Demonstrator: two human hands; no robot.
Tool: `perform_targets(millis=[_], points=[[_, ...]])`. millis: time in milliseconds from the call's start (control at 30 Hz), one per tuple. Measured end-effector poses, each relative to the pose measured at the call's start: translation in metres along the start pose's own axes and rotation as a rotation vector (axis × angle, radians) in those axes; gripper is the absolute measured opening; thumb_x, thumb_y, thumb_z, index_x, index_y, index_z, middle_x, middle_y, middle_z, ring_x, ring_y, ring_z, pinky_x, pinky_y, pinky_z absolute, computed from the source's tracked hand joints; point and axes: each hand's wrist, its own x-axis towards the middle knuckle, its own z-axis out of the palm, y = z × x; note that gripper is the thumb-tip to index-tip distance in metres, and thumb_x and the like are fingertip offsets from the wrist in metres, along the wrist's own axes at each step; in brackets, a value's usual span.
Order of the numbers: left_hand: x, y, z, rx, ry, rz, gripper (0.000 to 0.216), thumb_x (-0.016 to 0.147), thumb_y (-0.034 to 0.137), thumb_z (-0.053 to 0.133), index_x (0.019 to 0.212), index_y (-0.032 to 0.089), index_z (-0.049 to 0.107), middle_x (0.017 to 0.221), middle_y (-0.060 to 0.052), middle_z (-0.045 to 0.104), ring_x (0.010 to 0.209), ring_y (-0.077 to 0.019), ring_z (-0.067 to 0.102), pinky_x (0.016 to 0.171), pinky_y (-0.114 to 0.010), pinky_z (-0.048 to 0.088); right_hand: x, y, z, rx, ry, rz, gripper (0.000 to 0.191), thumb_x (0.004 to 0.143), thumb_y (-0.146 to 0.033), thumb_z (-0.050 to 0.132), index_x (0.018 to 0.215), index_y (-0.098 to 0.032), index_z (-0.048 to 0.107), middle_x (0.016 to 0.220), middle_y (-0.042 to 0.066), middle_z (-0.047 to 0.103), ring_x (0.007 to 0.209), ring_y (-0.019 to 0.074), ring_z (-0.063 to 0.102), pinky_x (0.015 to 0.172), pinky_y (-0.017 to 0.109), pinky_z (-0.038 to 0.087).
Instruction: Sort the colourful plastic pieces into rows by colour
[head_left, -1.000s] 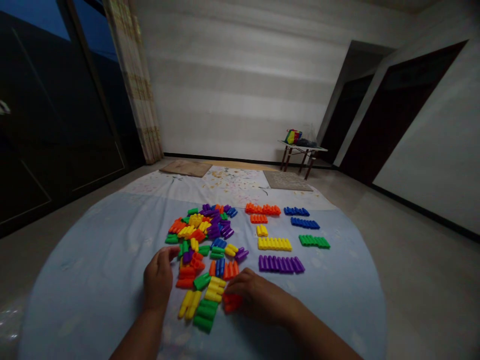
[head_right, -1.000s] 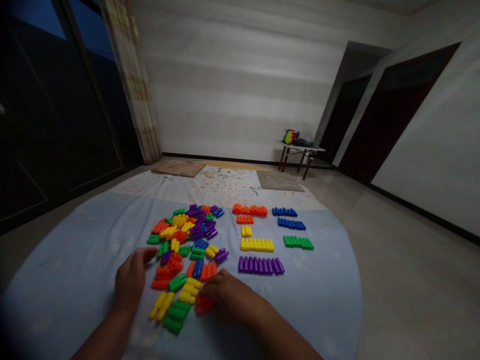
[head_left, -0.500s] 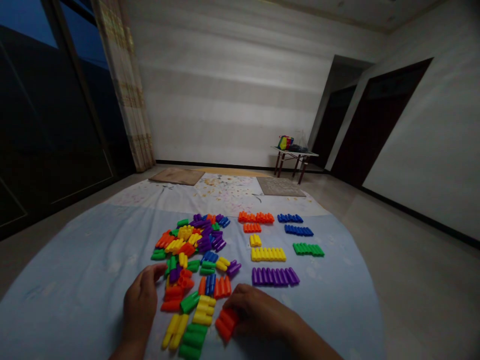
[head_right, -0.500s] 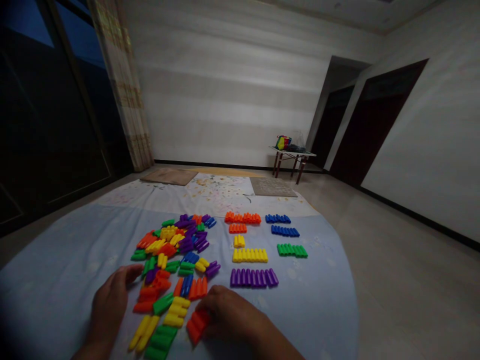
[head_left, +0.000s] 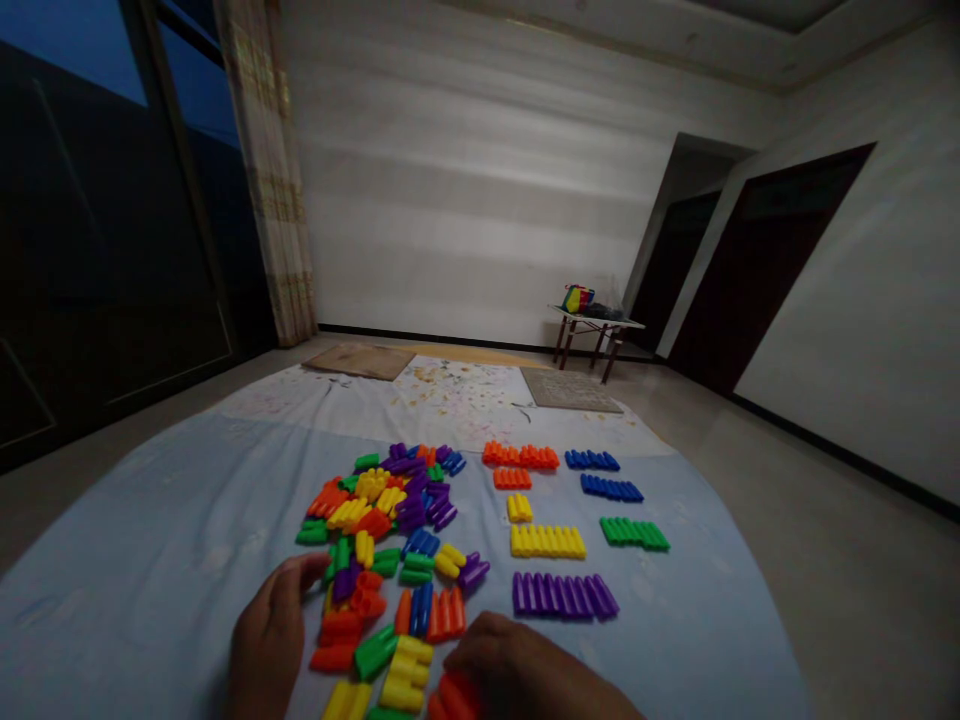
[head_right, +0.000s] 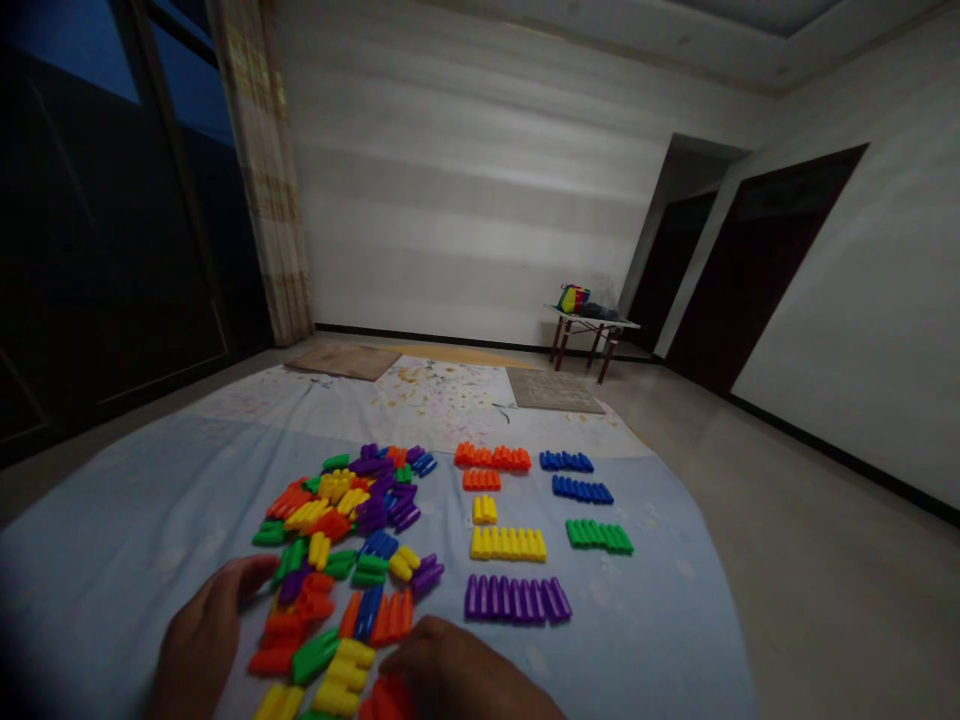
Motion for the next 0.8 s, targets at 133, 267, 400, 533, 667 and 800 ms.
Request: perform_targets(millis=[133, 267, 400, 533, 667, 800], points=[[0.004, -0.005, 0.002, -0.013, -0.014, -0.007, 0.041, 0.072, 0.05, 0.035, 0.08, 0.02, 0.062, 0.086, -0.005, 0.068, 0.088, -0.0226, 0.062, 0.084, -0.034, 0.05, 0.013, 0.02, -0.039, -0.072, 0.289, 0.016, 0.049, 0.074, -0.016, 0.06, 0.122, -0.025, 0.052, 0.113, 0.005, 0.056, 0.095, 0.0156, 0.055, 0.086, 0.028, 0.044], [0.01, -0.013, 0.006, -0.037, -0.008, -0.018, 0.043, 0.073, 0.053, 0.034, 0.079, 0.02, 0.061, 0.086, -0.005, 0.067, 0.087, -0.0225, 0.062, 0.082, -0.034, 0.05, 0.052, 0.06, -0.102, -0.332, 0.493, 0.078, 0.043, 0.077, -0.02, 0.058, 0.119, -0.023, 0.054, 0.112, 0.007, 0.054, 0.101, 0.0187, 0.052, 0.09, 0.034, 0.041], [0.014, -0.024, 0.008, -0.043, -0.009, 0.006, 0.043, 0.074, 0.054, 0.036, 0.082, 0.02, 0.061, 0.088, -0.005, 0.067, 0.086, -0.0224, 0.062, 0.08, -0.033, 0.051, 0.094, 0.099, -0.148, -0.677, 0.501, 0.442, 0.044, 0.076, -0.02, 0.059, 0.12, -0.024, 0.055, 0.116, 0.009, 0.055, 0.11, 0.0227, 0.046, 0.09, 0.034, 0.036], [0.015, -0.03, 0.008, -0.082, -0.007, 0.018, 0.041, 0.074, 0.054, 0.038, 0.08, 0.02, 0.061, 0.086, -0.005, 0.068, 0.084, -0.0218, 0.062, 0.079, -0.032, 0.051, 0.121, 0.121, -0.162, -0.746, 0.459, 0.572, 0.043, 0.075, -0.018, 0.058, 0.117, -0.026, 0.058, 0.116, 0.01, 0.055, 0.111, 0.0272, 0.045, 0.086, 0.038, 0.034], [0.014, -0.028, 0.009, -0.109, 0.018, -0.017, 0.044, 0.073, 0.057, 0.039, 0.078, 0.019, 0.062, 0.082, -0.005, 0.068, 0.083, -0.0223, 0.063, 0.078, -0.032, 0.052, 0.137, 0.131, -0.162, -0.775, 0.406, 0.641, 0.045, 0.072, -0.017, 0.06, 0.116, -0.028, 0.059, 0.116, 0.011, 0.055, 0.11, 0.0288, 0.045, 0.082, 0.038, 0.034], [0.013, -0.025, 0.01, -0.104, 0.021, -0.031, 0.047, 0.073, 0.059, 0.038, 0.078, 0.02, 0.063, 0.083, -0.005, 0.068, 0.085, -0.0224, 0.063, 0.079, -0.033, 0.052, 0.141, 0.135, -0.16, -0.778, 0.369, 0.662, 0.046, 0.07, -0.019, 0.062, 0.114, -0.03, 0.06, 0.114, 0.01, 0.058, 0.107, 0.0283, 0.048, 0.081, 0.038, 0.034]])
